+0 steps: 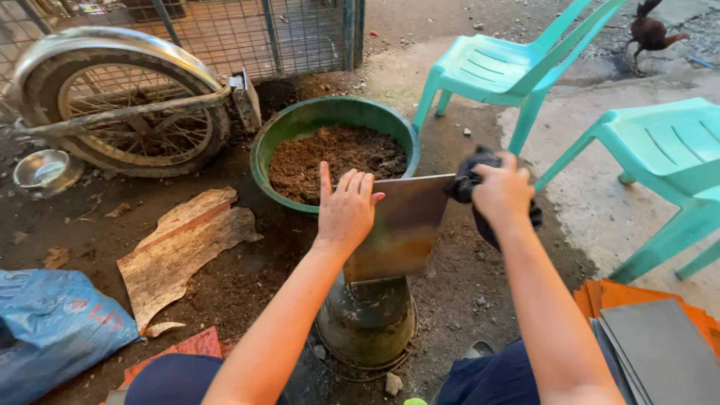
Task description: The person sits on a small stool and wipes rectangular metal sheets with a dark cloth. They handle the sheets one at a time, wiping each side and stacking them on the ground.
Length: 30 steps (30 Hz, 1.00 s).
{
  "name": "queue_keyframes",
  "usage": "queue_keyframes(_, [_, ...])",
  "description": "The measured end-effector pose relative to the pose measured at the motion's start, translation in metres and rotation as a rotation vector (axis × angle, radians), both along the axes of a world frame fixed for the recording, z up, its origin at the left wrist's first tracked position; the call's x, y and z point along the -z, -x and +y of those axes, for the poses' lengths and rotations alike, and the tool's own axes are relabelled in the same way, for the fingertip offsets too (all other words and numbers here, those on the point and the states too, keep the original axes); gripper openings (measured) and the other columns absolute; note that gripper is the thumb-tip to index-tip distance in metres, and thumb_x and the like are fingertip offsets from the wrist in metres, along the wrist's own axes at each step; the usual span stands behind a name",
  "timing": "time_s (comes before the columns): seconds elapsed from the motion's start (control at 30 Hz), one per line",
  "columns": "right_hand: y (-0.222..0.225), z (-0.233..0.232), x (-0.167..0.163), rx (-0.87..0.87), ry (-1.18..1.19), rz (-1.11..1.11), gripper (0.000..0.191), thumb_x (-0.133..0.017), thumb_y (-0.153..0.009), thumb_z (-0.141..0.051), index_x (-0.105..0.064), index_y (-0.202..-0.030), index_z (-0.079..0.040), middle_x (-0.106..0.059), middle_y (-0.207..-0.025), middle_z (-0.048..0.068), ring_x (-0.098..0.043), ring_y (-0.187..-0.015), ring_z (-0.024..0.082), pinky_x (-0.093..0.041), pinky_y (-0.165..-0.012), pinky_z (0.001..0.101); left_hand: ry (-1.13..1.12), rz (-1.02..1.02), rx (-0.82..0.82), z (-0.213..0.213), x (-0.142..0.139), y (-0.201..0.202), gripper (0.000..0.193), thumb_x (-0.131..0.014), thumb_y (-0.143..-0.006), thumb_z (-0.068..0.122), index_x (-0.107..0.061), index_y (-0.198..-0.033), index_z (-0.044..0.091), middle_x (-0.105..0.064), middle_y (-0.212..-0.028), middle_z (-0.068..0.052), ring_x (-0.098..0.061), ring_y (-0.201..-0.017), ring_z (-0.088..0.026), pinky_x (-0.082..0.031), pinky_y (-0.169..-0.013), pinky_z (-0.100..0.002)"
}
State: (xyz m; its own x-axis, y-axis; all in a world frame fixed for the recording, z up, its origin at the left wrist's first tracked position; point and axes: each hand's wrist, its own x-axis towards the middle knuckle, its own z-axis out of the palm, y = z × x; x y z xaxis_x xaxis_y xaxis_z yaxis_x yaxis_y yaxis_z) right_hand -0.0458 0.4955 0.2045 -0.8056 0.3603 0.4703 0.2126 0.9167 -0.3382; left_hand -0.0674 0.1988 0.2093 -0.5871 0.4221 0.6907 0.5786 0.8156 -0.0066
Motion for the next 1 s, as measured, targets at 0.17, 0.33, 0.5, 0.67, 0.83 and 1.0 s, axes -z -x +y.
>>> queue_keyframes(0.17, [0.000,0.025,0.031,-0.104,0.545,0.270,0.034,-0.058,-0.088,-0.005,-0.073,-0.119,-0.008,-0.056,-0.138,0.016,-0.054,-0.131,0.035,-0.042,-0.114,0.0416,0.113,0.061,0.066,0.039,-0.002,0.004,0.030,-0.060,-0.096,0.036,-0.065,-0.103,0.008,-0.072,-0.094,-0.007,-0.066,-0.105,-0.027,-0.040,-0.103,-0.056])
queue_keyframes(0.33, [-0.006,-0.048,0.100,-0.174,0.519,0.486,0.049,-0.054,-0.079,0.003,-0.068,-0.126,-0.001,-0.047,-0.142,0.022,-0.046,-0.135,0.041,-0.036,-0.118,0.0434,0.028,-0.062,0.164,0.072,0.001,0.015,0.013,-0.061,-0.100,0.023,-0.062,-0.096,0.011,-0.070,-0.086,-0.004,-0.068,-0.085,-0.025,-0.048,-0.077,-0.043])
queue_keyframes(0.5, [-0.048,-0.110,0.174,0.108,0.491,0.189,0.042,-0.063,-0.081,-0.004,-0.070,-0.122,-0.008,-0.049,-0.144,0.016,-0.050,-0.127,0.044,-0.042,-0.108,0.0501,0.000,-0.117,0.231,0.061,0.002,0.006,0.022,-0.072,-0.089,0.029,-0.061,-0.096,0.011,-0.071,-0.086,-0.005,-0.068,-0.086,-0.026,-0.047,-0.075,-0.044])
queue_keyframes(0.67, [-0.085,-0.113,0.209,0.208,0.548,-0.443,0.047,-0.061,-0.083,-0.011,-0.069,-0.128,-0.021,-0.044,-0.147,0.010,-0.049,-0.124,0.042,-0.042,-0.102,0.0546,-0.080,-0.148,0.295,0.031,-0.028,-0.005,0.022,-0.079,-0.082,0.032,-0.067,-0.090,0.014,-0.073,-0.084,-0.003,-0.070,-0.084,-0.026,-0.048,-0.074,-0.045])
queue_keyframes(0.83, [-0.082,-0.082,0.204,0.181,0.754,-0.299,0.039,-0.061,-0.087,-0.011,-0.070,-0.125,-0.012,-0.056,-0.128,0.009,-0.054,-0.110,0.032,-0.045,-0.093,0.0468,-0.491,-0.435,0.144,-0.047,-0.033,0.003,0.020,-0.077,-0.090,0.025,-0.070,-0.097,0.007,-0.074,-0.087,-0.007,-0.070,-0.079,-0.020,-0.052,-0.075,-0.036])
queue_keyframes(1.0, [-0.070,-0.047,0.186,-0.013,1.254,0.115,0.032,-0.060,-0.092,-0.011,-0.072,-0.121,-0.004,-0.067,-0.108,0.007,-0.059,-0.096,0.023,-0.049,-0.085,0.0390,-1.226,-0.759,0.072,-0.109,0.042,0.005,0.020,-0.069,-0.099,0.021,-0.066,-0.108,0.003,-0.069,-0.099,-0.003,-0.059,-0.091,-0.014,-0.049,-0.083,-0.030])
